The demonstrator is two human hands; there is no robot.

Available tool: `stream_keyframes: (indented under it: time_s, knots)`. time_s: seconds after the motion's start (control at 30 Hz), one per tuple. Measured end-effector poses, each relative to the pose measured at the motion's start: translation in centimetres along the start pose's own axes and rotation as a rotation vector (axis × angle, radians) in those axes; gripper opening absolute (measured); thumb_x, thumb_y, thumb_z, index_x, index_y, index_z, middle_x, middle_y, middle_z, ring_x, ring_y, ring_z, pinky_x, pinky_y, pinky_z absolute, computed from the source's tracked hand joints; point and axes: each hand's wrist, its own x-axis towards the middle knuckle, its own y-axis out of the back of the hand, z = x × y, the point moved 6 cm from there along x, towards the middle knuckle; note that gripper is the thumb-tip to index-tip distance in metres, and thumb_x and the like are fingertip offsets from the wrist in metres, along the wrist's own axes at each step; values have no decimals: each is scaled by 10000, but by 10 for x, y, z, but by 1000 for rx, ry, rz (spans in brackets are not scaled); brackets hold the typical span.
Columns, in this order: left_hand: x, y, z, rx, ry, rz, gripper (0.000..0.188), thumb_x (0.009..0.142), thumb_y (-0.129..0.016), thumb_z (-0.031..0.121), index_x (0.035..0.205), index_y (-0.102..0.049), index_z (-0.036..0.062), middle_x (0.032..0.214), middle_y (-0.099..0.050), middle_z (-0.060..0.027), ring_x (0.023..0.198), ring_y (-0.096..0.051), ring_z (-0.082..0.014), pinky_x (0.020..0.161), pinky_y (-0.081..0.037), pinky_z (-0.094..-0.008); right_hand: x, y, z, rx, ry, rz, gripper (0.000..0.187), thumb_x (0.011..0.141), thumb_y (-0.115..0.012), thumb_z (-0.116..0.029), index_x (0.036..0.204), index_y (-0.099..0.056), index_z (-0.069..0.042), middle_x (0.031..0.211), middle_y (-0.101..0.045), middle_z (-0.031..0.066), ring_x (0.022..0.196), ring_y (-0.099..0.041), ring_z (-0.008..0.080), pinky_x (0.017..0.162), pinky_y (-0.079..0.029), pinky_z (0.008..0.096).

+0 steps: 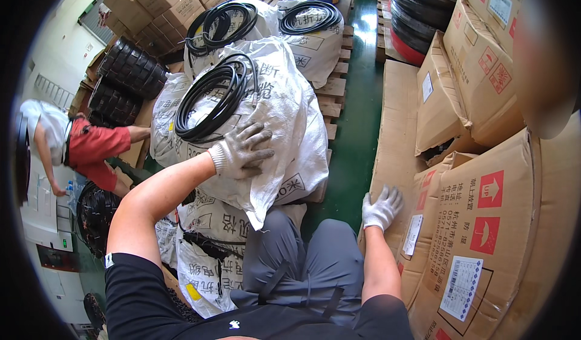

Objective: The person organizes cable coils by hand, moving them from a large white bag to a pallet or cardboard box area.

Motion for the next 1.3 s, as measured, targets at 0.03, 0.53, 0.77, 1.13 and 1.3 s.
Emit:
stream_keyframes:
  time_s: [0.03,0.53,0.77,1.13,1.3]
  knots:
    - [0,0,0,-1,-1,1,629,789,-847,448,1363,-768,204,1572,-590,-236,1461,-541,-507,1244,-404,-641,0,0,1,0,0,4,738,953,-729,-548,1518,-595,-92,1646,-507,228,1569,-409,422,1339,-237,596]
    - [-1,0,0,-17,-5,22,642,771,-859,440,1361,-769,203,1580,-582,-243,1473,-527,-515,1254,-388,-648,0,2,0,-7,-1,-6,738,958,-721,-558,1520,-591,-99,1645,-510,224,1566,-409,415,1341,-232,589]
    - [0,-3,0,-12,-3,13,646,757,-869,441,1350,-770,206,1578,-580,-236,1466,-533,-507,1254,-389,-650,0,0,2,-10,5,36,733,931,-749,-543,1503,-611,-106,1626,-530,217,1554,-424,420,1338,-254,590]
    - [-1,-7,-2,-1,29,-66,650,837,-823,495,1428,-738,238,1629,-549,-206,1534,-474,-477,1305,-318,-638,0,-2,2,-14,3,31,739,931,-747,-553,1508,-612,-111,1640,-520,220,1562,-417,420,1340,-247,594]
    - [-2,-2,-1,-8,-6,23,659,748,-874,439,1357,-765,211,1578,-580,-228,1460,-536,-505,1253,-389,-650,0,0,0,-6,1,11,746,933,-745,-554,1514,-609,-106,1642,-517,224,1566,-413,423,1340,-244,596]
